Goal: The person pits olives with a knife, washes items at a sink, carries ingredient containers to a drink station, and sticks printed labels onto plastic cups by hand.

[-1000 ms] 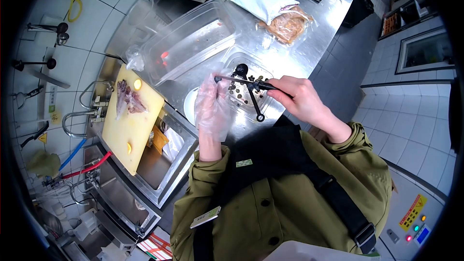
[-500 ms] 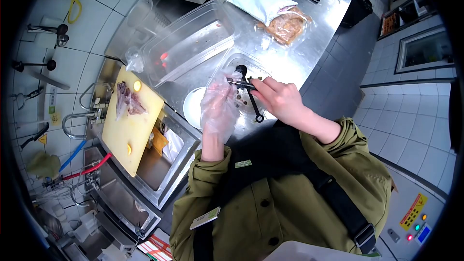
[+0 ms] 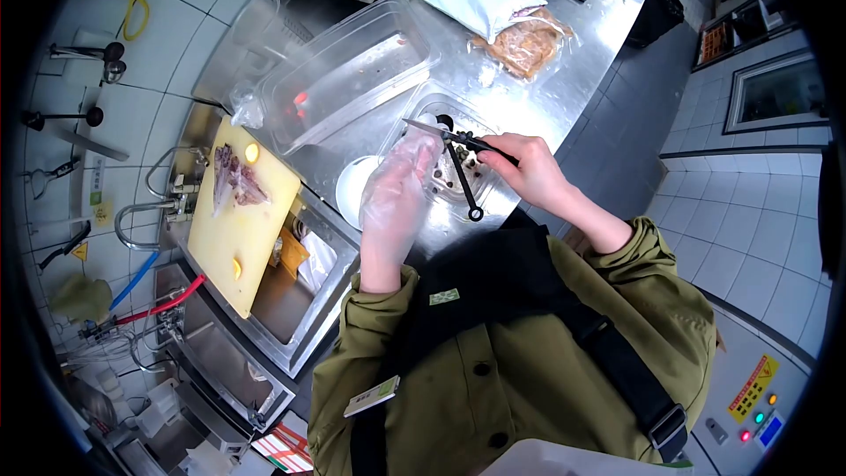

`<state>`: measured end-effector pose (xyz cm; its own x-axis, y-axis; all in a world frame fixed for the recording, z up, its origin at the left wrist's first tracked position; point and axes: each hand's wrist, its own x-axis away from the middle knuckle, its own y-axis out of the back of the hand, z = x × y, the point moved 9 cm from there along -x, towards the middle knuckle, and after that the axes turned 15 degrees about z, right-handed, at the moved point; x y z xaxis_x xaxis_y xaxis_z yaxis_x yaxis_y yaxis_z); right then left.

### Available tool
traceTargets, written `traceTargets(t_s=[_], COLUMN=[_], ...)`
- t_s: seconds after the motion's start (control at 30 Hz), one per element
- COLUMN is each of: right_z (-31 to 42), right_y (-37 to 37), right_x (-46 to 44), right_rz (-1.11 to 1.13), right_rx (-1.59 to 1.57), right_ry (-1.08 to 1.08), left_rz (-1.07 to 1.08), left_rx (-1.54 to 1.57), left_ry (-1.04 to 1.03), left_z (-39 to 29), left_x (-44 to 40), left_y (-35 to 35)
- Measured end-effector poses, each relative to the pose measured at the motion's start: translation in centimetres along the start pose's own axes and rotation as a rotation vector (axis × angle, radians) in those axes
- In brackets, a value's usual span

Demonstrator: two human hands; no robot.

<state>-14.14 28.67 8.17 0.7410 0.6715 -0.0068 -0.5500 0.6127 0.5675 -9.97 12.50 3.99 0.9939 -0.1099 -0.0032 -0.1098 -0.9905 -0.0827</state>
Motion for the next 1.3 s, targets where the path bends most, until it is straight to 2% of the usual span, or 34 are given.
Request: traceTargets(t_s=[0.07, 0.17, 0.27, 0.37, 0.57, 0.67, 0.77, 0.87, 0.97, 1.07, 1.13, 1.2, 1.27, 1.3], right_z=[0.0, 0.4, 0.5, 0.6, 1.2, 1.6, 1.3, 2.2, 2.8, 2.6, 3.0, 3.2, 3.3, 3.4], right_y=[0.3, 0.6, 0.9, 0.9, 1.1, 1.4, 1.1, 0.9, 0.9, 1.0, 1.1, 1.2, 1.2, 1.3], right_x=[0.2, 0.5, 0.7, 0.8, 1.0, 1.0, 1.0, 1.0, 1.0, 1.1, 1.1, 1.1, 1.1, 1.2], right_rz=[-0.006, -0.009, -0.016, 0.001, -0.015, -0.037, -0.012, 0.015, 0.002, 0.002, 0.007, 0.017, 0.032, 0.035], right_rx=[-0.069, -0.131, -0.139, -0.07, -0.091, -0.127, -0.15, -0.117, -0.093, -0.124, -0.099, -0.059, -0.003, 0.013], right_ry=[-0.018, 0.001, -0.011, 0.008, 0.034, 0.029, -0.02, 0.03, 0.069, 0.033, 0.056, 0.067, 0.067, 0.078], left_rz=[-0.034, -0.001, -0.046, -0.049, -0.108, -0.149, -0.101, 0.001, 0.067, 0.011, -0.044, -0.045, 0.006, 0.019], left_rx=[0.227, 0.837, 0.885, 0.861, 0.757, 0.888, 0.937, 1.001, 1.158, 1.101, 0.683, 0.623, 0.918, 0.926], left_ry=[-0.031, -0.001, 0.008, -0.041, -0.029, 0.008, -0.116, -0.183, -0.177, -0.142, -0.144, -0.139, -0.131, -0.124], left_z=[-0.7, -0.2, -1.6, 0.4, -1.0, 0.2, -0.9, -1.8, -0.7, -0.2, -0.8, -1.6, -2.3, -2.5], left_x=[0.3, 0.1, -0.7, -0.7, -0.2, -0.3, -0.6, -1.1, -0.9, -0.8, -0.8, -0.9, -1.0, -1.0], left_y=[-0.1, -1.1, -1.7, -0.6, -0.8, -0.2, -0.7, -1.3, -1.3, -0.7, 0.1, -0.1, -1.1, -1.3])
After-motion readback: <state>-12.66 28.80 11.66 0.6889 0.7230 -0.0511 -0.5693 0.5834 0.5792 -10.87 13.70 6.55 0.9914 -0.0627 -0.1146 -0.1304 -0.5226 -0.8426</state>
